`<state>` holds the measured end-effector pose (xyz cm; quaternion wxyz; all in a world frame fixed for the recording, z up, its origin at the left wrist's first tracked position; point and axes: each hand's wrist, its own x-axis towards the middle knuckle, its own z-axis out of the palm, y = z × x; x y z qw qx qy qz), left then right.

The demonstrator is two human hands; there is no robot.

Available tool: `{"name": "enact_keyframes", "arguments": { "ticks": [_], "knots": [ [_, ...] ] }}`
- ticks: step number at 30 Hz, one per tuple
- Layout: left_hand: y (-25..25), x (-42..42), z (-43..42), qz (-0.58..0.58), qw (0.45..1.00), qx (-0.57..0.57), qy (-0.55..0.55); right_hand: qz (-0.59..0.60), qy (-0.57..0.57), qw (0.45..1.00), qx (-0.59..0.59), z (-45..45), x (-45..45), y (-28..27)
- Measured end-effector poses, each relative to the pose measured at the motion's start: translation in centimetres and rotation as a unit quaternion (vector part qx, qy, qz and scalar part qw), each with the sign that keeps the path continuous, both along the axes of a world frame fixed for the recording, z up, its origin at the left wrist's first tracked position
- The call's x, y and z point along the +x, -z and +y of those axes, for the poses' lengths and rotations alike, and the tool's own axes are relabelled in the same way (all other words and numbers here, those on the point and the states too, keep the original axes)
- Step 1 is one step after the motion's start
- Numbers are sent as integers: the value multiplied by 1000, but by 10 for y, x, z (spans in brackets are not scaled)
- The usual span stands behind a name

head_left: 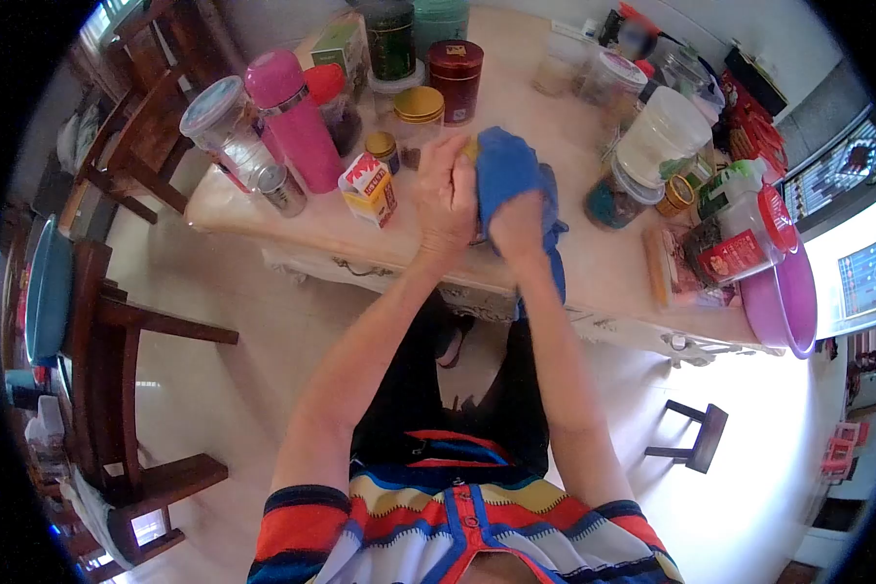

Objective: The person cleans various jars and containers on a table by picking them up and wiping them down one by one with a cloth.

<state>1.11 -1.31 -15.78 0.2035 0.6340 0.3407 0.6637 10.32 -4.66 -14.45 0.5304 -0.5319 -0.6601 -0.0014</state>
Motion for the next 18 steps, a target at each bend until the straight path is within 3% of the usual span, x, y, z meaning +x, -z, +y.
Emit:
{"name": "enact_keyframes", "arguments": {
  "ticks": [1,2,5,6,7,9,10,11,12,13,16,18],
  "knots": [
    [0,1,0,9,1000,16,-17,7,-33,999,-16,7,6,-4],
    [1,3,0,17,999,31,-34,75,-20,989,-127,11,11,-9],
    [0,3,0,3,999,41,-19,110,-98,970,-195,45,37,1],
    [1,3,0,3,999,42,-19,271,-133,918,-257,51,36,6],
    [0,4,-1,-2,999,35,-15,271,-135,918,-255,51,37,13],
    [2,3,0,-9,1000,26,-15,493,-224,823,-172,29,24,15],
    [3,4,0,-7,999,28,-22,493,-223,823,-173,16,20,12],
    [3,5,0,-4,999,30,-27,259,-130,953,-90,2,15,0],
    [3,6,-1,-5,999,31,-26,37,48,998,14,-13,10,-11],
    [3,6,-1,-7,999,27,-25,24,87,995,42,-16,4,-4],
    [3,6,-1,-11,999,25,-25,209,20,978,-2,-12,-16,46],
    [2,6,-1,-14,999,27,-28,206,24,978,-33,-22,-28,69]
  ]
}}
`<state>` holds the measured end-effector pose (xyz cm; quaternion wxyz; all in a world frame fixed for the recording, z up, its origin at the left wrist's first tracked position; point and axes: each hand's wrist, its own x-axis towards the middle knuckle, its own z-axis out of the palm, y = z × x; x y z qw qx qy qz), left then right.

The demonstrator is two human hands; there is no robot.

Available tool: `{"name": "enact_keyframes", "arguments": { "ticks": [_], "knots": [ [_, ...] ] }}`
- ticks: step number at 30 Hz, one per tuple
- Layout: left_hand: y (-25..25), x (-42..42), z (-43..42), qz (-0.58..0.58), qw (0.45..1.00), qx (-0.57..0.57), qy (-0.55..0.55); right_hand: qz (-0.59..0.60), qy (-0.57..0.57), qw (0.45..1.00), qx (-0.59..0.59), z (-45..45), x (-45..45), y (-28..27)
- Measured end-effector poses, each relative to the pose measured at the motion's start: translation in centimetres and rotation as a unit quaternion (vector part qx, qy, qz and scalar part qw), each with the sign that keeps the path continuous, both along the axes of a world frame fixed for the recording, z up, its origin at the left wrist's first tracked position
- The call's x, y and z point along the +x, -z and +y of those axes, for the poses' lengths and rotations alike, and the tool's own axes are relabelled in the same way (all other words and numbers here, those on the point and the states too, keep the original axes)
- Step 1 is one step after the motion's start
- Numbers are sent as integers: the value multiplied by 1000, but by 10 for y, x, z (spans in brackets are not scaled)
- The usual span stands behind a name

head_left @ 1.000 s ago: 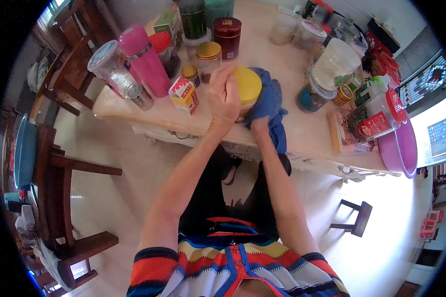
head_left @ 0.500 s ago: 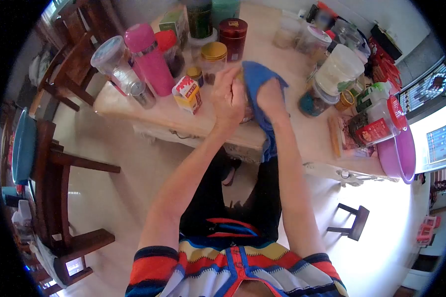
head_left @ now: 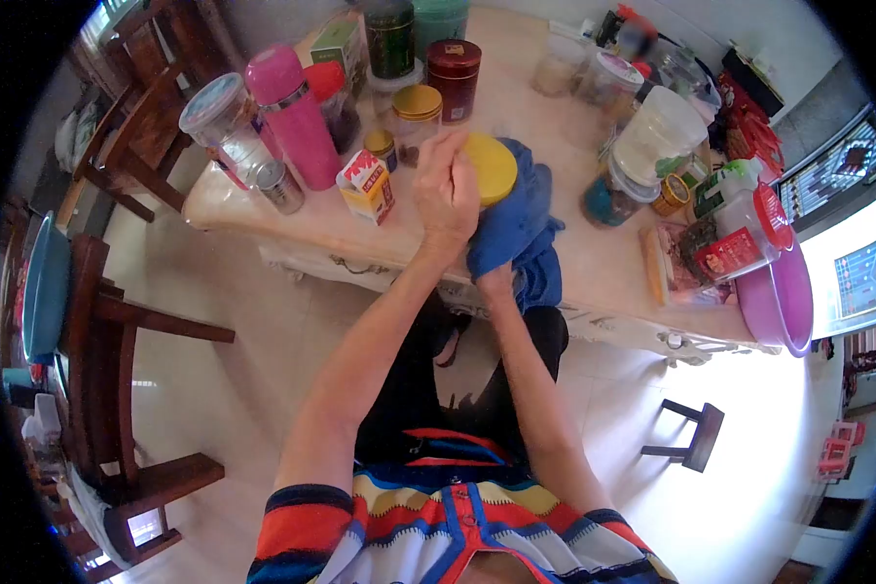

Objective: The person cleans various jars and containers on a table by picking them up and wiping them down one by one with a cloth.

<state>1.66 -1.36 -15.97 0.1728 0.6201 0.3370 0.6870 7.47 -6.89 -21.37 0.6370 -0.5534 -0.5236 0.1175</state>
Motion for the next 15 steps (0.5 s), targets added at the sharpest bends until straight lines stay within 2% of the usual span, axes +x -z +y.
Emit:
{"name": "enact_keyframes", "arguments": {
  "ticks": [4,7,9,13,15],
  "knots": [
    [2,-2,2,26,1000,2,-12,-70,27,997,-9,-8,-7,3],
    [2,-5,2,36,999,-1,-11,-59,37,997,37,10,0,-27],
    [1,-4,2,34,999,-4,-9,-68,0,995,73,20,9,-54],
    [-2,0,-3,17,1000,-9,-13,-42,-28,998,43,35,23,-48],
    [-3,1,-7,9,1000,-27,3,-107,25,989,101,39,24,-42]
  ]
}}
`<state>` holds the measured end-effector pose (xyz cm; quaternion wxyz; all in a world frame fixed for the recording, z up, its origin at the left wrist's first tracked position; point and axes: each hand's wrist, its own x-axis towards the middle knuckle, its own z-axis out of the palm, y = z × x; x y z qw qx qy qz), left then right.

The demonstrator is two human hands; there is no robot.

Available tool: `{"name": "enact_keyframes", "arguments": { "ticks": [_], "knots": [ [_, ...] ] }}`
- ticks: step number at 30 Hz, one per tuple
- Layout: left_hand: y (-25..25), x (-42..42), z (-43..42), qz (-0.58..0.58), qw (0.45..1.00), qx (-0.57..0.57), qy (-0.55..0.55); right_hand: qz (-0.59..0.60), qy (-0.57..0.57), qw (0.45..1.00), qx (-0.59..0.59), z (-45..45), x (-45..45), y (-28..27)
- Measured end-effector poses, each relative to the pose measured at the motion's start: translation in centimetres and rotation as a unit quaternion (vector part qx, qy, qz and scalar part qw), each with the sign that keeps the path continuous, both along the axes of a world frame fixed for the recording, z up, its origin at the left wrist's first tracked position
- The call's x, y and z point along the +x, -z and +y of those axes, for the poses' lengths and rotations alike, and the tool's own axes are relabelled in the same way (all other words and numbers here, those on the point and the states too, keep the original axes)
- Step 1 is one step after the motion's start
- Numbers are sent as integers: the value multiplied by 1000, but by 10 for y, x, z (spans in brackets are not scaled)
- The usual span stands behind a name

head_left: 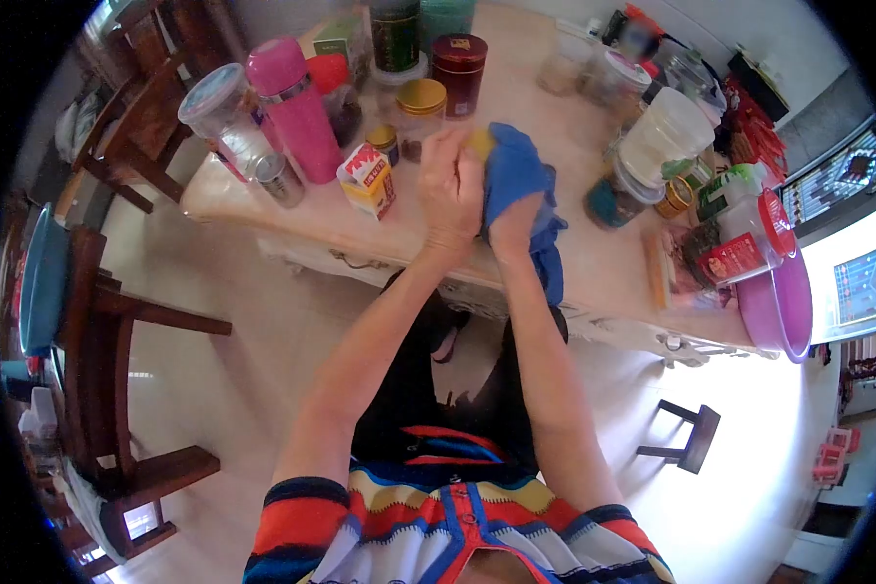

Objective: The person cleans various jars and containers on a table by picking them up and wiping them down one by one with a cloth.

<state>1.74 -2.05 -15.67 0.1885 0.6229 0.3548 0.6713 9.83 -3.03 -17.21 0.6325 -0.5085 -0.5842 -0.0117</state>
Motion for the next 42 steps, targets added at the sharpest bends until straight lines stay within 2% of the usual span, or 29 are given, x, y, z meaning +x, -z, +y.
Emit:
{"name": "enact_keyframes", "arguments": {
  "ticks": [4,6,7,9,10,12,14,15,17,18,19,20,21,23,25,26,27,28,30,31,33,34,36,37,39,40,42],
  "knots": [
    [-1,0,-4,1,1000,-21,0,-28,11,1000,-9,6,6,-1],
    [0,2,-10,2,1000,-20,-14,10,-113,993,-22,8,12,-5],
    [2,4,-15,-9,999,-29,-29,9,-113,993,-21,10,16,-6],
    [3,0,-27,-21,998,-36,-46,197,-302,926,-115,23,26,6],
    [4,-4,-34,1,998,-36,-51,195,-304,925,-114,30,29,14],
    [2,-13,-34,21,998,-33,-55,269,-350,887,-138,43,35,28],
    [-3,-29,-25,-10,991,-120,52,281,-346,884,-143,40,34,28],
    [-12,-35,-19,-10,992,-118,51,291,-342,881,-147,37,33,23],
    [-29,-42,-2,131,981,-135,35,275,-342,888,-134,27,29,10],
    [-24,-39,10,129,982,-133,36,258,-340,896,-123,21,29,4],
    [-14,-33,24,135,987,-60,67,255,-340,897,-122,15,27,-1],
    [-12,-29,29,139,985,14,98,185,-289,934,-100,10,26,-2],
    [-7,-28,31,137,986,14,99,115,-235,962,-77,6,23,-3],
    [1,-28,33,-41,956,-150,251,143,-203,967,-57,3,13,2],
    [5,-28,35,-37,963,-126,236,172,-176,969,-39,-4,-1,10],
    [6,-28,36,-35,970,-97,222,178,-126,975,-47,-12,-11,6],
    [7,-27,37,-36,970,-97,219,182,-74,979,-54,-18,-19,5],
    [9,-27,37,-44,967,-127,215,182,-76,979,-54,-23,-27,11],
    [8,-28,35,-53,963,-160,212,-38,77,990,-112,-31,-41,25],
    [8,-31,34,-31,969,-146,199,-38,78,990,-115,-32,-42,30],
    [5,-32,33,-9,974,-132,185,-174,105,972,-119,-34,-46,26],
    [4,-33,32,-25,971,-143,188,-173,104,972,-120,-33,-44,22],
    [3,-34,30,-43,969,-156,187,-104,24,994,-11,-34,-39,-14],
    [3,-31,28,-25,983,-113,144,-104,21,994,-12,-29,-30,-22],
    [1,-26,26,-4,992,-69,103,-95,-69,983,-144,-11,-9,-35],
    [0,-24,26,10,995,-70,75,-95,-69,983,-143,-5,-3,-32],
    [-4,-20,23,24,996,-74,45,1,-116,993,-29,3,2,-18]
  ]
}}
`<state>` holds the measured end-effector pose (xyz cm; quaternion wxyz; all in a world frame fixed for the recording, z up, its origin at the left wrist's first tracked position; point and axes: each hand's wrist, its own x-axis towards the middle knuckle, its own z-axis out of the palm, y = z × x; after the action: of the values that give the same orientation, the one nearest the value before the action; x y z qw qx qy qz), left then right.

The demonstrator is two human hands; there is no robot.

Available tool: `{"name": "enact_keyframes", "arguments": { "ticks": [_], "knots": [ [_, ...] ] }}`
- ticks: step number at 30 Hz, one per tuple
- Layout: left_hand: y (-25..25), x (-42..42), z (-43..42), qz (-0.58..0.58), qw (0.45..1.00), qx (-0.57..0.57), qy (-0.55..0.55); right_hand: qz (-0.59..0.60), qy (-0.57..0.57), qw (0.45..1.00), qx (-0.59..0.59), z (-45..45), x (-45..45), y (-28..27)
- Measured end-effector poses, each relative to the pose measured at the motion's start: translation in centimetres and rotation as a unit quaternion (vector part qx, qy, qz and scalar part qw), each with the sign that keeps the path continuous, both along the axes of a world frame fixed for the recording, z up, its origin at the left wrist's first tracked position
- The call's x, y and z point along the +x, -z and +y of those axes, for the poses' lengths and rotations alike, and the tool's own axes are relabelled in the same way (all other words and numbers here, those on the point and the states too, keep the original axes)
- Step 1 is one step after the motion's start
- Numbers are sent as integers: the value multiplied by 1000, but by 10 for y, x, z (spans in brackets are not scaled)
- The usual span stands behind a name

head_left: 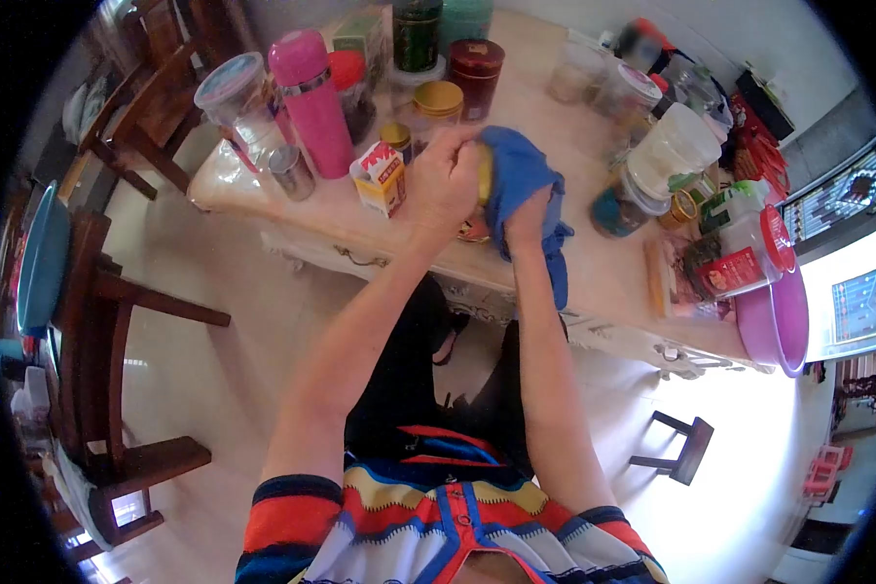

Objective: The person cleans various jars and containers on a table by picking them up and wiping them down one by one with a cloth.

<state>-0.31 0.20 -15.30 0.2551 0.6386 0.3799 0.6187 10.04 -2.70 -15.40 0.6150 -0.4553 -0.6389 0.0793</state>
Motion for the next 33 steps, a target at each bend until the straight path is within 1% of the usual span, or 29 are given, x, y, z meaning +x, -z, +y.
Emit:
{"name": "enact_keyframes", "arguments": {
  "ticks": [1,2,3,4,5,6,7,8,11,13,14,15,16,18,19,21,22,24,25,27,28,29,30,31,32,33],
  "knots": [
    [-1,1,-2,-21,1000,-1,12,2,-1,1000,-2,3,0,8],
    [-1,0,-4,-41,999,-3,24,44,-6,999,1,4,-1,15],
    [1,0,-5,-40,999,-5,25,85,-9,996,5,3,-2,21],
    [2,1,-3,-39,999,-9,19,86,-9,996,5,3,-5,26],
    [2,1,-1,-40,999,-11,14,222,-63,973,-6,2,-10,34],
    [2,2,-2,-40,999,-9,16,353,-115,928,-17,1,-13,42],
    [1,2,-3,-58,998,-4,20,351,-115,929,-15,-2,-15,50],
    [0,4,-4,-76,997,1,25,325,-82,941,-46,-7,-16,60],
    [2,4,-2,-67,998,4,11,243,12,959,-142,-24,-21,90],
    [3,3,-1,-58,998,6,3,214,41,961,-171,-38,-29,93],
    [3,3,-1,-47,999,5,-5,86,89,985,-123,-47,-34,88],
    [4,3,-1,-47,999,4,-6,-42,136,987,-74,-53,-38,80],
    [5,2,-1,-55,998,-4,-3,-42,135,987,-76,-55,-41,71],
    [6,0,-1,-62,998,-13,-2,97,75,990,-63,-53,-48,43],
    [6,-1,-2,-58,998,-16,2,98,73,990,-65,-46,-47,26],
    [6,-1,-3,-55,998,-20,4,-41,159,986,40,-21,-36,-1],
    [5,2,-3,-51,999,-1,-15,-41,156,986,40,-12,-25,0],
    [4,4,0,-48,998,18,-38,-28,64,997,-43,1,-5,8],
    [4,5,0,-49,998,16,-40,-28,62,997,-46,4,-3,15],
    [4,5,-2,-49,998,11,-40,78,-8,997,-12,5,-1,26],
    [3,6,-3,-52,998,13,-40,79,-6,997,-14,4,-2,33],
    [2,6,-3,-56,997,16,-41,212,-61,975,-26,4,-5,41],
    [2,6,-3,-55,998,17,-40,340,-116,933,-35,5,-7,50],
    [1,6,-3,-52,997,19,-45,340,-115,933,-34,7,-4,75],
    [0,6,-4,-50,997,21,-51,407,-90,906,-76,11,2,112],
    [-1,6,-5,-51,997,23,-50,437,-77,891,-98,9,2,120]
  ]
}}
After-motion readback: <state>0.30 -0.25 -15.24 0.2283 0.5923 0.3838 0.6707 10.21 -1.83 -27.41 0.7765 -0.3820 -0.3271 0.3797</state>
